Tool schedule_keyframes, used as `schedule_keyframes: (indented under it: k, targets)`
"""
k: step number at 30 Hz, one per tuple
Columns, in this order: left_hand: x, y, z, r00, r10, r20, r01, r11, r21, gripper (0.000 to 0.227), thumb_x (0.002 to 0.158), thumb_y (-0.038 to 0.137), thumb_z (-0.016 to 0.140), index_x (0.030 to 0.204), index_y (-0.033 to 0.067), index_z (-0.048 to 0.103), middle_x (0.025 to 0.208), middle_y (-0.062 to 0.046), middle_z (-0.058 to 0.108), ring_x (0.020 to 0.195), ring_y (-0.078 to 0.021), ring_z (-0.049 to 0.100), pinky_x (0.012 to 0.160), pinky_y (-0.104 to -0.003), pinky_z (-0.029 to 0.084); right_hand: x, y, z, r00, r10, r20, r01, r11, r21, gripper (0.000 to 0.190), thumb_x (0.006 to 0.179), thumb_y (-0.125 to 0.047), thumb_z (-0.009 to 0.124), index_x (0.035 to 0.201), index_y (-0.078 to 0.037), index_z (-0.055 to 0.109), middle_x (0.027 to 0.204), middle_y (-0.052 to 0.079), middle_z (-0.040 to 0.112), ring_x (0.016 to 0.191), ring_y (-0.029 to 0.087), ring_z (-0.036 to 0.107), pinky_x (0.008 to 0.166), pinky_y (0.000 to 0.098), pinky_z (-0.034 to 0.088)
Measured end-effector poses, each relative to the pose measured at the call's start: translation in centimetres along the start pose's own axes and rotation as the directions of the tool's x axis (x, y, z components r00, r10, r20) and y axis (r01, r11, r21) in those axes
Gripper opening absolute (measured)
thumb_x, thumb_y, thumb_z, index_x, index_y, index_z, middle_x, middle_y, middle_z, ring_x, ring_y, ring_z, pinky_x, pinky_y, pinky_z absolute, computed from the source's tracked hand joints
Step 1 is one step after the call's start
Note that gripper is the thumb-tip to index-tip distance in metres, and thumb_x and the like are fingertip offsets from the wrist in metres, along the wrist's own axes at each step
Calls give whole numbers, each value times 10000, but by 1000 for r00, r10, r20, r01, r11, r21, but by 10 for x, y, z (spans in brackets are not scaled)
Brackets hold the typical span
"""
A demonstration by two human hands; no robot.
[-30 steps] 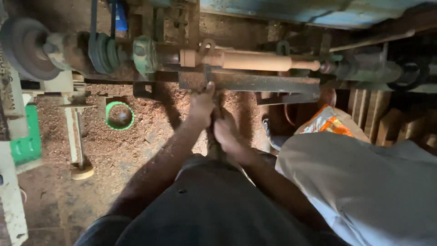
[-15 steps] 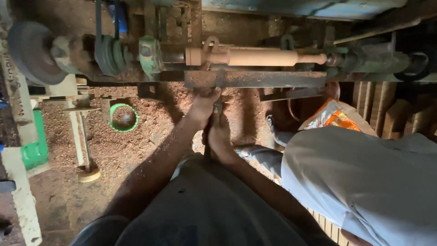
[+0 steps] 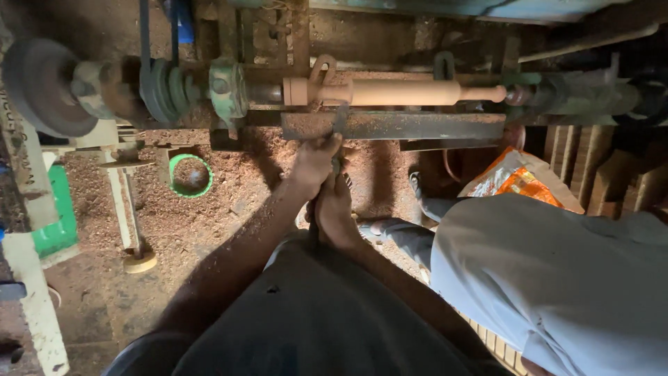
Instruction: Using a lathe and a hand chisel to shape a rotating piece of wood into a uniform cylinder or handle.
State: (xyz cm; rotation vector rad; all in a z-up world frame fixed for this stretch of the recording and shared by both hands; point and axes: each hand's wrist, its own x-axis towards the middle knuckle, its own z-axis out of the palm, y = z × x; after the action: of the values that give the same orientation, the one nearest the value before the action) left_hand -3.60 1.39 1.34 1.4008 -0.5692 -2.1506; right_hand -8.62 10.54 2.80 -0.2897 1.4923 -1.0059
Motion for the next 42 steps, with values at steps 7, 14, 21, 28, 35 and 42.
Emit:
schedule_keyframes:
  k: [7,14,21,28,35,42]
  targets:
    - [-2,-25,24,987,100,-123,-98,995,25,350,1055,251,522,957,-63,639,850,-158,780,591,-180,616,560,-325,532,20,21,-66,605,-668,433,670,134,-730,519,1170,-339,274,1355,81,516,986,171,616,789,253,628,592,350,511]
    - [-5,-22,65,934,172,-314,-206,975,-80,245,1045,240,505,1172,31,525,844,-102,709,607,-139,636,525,-295,526,20,-42,-85,606,-593,530,795,419,-440,436,1209,-293,327,1440,76,348,1261,240,531,1126,374,570,897,452,503]
    - [-1,-12,97,906,25,-423,-224,876,-428,165,1072,166,503,1171,71,411,833,-117,703,594,-167,606,500,-300,465,41,-80,-117,970,97,222,54,808,-587,451,1027,-446,511,1141,-42,675,829,27,698,713,145,628,618,355,505]
    - [25,-61,64,874,284,-395,-473,681,-559,133,1081,141,512,1185,70,469,861,-119,688,659,-185,655,543,-302,542,52,-45,-125,967,34,251,150,722,-676,475,1055,-433,504,1027,1,694,684,41,591,603,156,523,544,357,419]
    - [-13,-32,30,927,169,-335,-320,823,-469,227,1082,286,447,1130,97,563,877,-86,727,578,-150,588,458,-262,438,44,-3,-94,855,-276,439,519,441,-732,330,997,-183,564,1212,56,640,833,188,612,645,277,558,540,422,430]
    - [-1,-17,18,959,54,-278,-169,898,-407,273,1097,317,441,1065,84,579,790,-42,671,549,-124,523,449,-276,421,78,23,-102,426,-456,781,748,-308,-588,419,901,-41,600,1294,95,555,958,198,666,778,266,642,623,365,526]
